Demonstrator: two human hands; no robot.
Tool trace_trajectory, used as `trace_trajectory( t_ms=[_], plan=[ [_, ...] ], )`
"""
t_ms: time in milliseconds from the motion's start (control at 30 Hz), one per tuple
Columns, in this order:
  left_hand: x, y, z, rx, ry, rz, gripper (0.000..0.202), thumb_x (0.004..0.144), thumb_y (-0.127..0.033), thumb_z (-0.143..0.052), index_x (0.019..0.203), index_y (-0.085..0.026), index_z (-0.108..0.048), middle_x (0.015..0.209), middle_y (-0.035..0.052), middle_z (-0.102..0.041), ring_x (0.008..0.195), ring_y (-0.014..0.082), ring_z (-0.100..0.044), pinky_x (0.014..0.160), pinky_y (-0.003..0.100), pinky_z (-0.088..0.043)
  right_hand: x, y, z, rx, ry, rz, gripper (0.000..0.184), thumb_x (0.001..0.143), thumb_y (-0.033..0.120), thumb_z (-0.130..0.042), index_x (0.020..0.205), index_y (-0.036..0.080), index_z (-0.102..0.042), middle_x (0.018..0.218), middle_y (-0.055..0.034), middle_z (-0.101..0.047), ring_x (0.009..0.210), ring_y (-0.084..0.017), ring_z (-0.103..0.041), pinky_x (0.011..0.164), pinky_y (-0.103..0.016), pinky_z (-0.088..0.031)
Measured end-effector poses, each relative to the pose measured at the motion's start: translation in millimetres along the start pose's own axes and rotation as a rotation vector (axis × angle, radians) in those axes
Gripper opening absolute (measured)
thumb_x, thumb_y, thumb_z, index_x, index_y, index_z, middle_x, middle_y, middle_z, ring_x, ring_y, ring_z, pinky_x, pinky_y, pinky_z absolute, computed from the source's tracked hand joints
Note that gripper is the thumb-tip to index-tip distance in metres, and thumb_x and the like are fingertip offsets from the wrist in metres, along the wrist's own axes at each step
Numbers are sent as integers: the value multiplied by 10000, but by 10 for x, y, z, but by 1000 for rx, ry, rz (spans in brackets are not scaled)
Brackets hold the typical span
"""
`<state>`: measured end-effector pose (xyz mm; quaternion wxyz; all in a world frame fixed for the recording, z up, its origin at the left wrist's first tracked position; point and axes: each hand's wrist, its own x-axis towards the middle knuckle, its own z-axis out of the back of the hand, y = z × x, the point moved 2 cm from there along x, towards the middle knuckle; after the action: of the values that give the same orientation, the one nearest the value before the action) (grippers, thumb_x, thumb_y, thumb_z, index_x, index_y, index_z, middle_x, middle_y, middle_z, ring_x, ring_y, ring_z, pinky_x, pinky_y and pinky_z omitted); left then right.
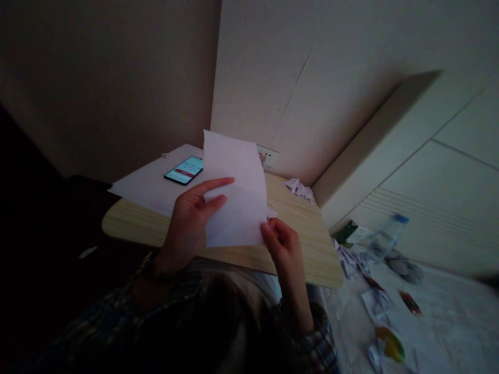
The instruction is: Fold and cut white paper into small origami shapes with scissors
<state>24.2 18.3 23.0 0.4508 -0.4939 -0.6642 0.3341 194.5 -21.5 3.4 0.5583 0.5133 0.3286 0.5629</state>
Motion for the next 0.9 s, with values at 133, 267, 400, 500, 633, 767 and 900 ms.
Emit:
trace_trajectory(
  t_ms=[133,267,400,500,633,767,900],
  plan=[
    [10,37,22,12,32,-25,253,745,-213,-696,991,-252,-736,982,-7,-708,887,166,-615,731,240,-487,-5,-24,21,-28,18,68,447,861,434,-516,490,193,-449,479,48,-397,505,-101,-401,502,-228,-319],
    [-14,22,-16,47,102,4,392,724,-185,-695,1115,-203,-674,1140,35,-674,1003,211,-614,817,286,-499,-2,-22,53,109,-76,94,221,850,399,-555,801,200,-638,690,16,-571,619,-125,-503,521,-222,-368],
    [-47,38,-88,-20,228,186,814,680,-170,-699,1416,-217,-354,1063,75,-703,866,232,-682,709,311,-546,-1,-18,63,206,-110,98,174,806,372,-628,872,214,-658,693,23,-576,589,-118,-473,482,-214,-329],
    [-37,66,-88,-15,249,239,963,662,-185,-708,1470,-204,-185,992,77,-722,795,231,-699,643,295,-550,4,-36,86,227,-137,72,208,804,376,-635,711,190,-624,581,45,-497,532,-102,-418,474,-211,-313],
    [-15,94,-62,48,293,277,874,658,-216,-709,1418,-130,-287,889,73,-731,726,218,-698,605,271,-538,10,-40,131,205,-137,65,293,816,397,-615,624,177,-582,551,48,-465,523,-95,-403,470,-206,-313],
    [-9,73,-45,87,340,294,766,651,-222,-709,1335,-111,-383,838,61,-728,667,202,-690,553,247,-524,4,-19,151,191,-141,94,224,803,368,-630,689,176,-627,591,34,-527,554,-102,-443,478,-202,-332],
    [-2,47,-42,136,394,281,570,632,-238,-734,1153,-132,-529,756,38,-721,598,184,-674,501,225,-502,-3,1,145,217,-149,89,177,799,364,-635,791,187,-645,597,43,-531,537,-100,-446,476,-200,-342]
  ],
)
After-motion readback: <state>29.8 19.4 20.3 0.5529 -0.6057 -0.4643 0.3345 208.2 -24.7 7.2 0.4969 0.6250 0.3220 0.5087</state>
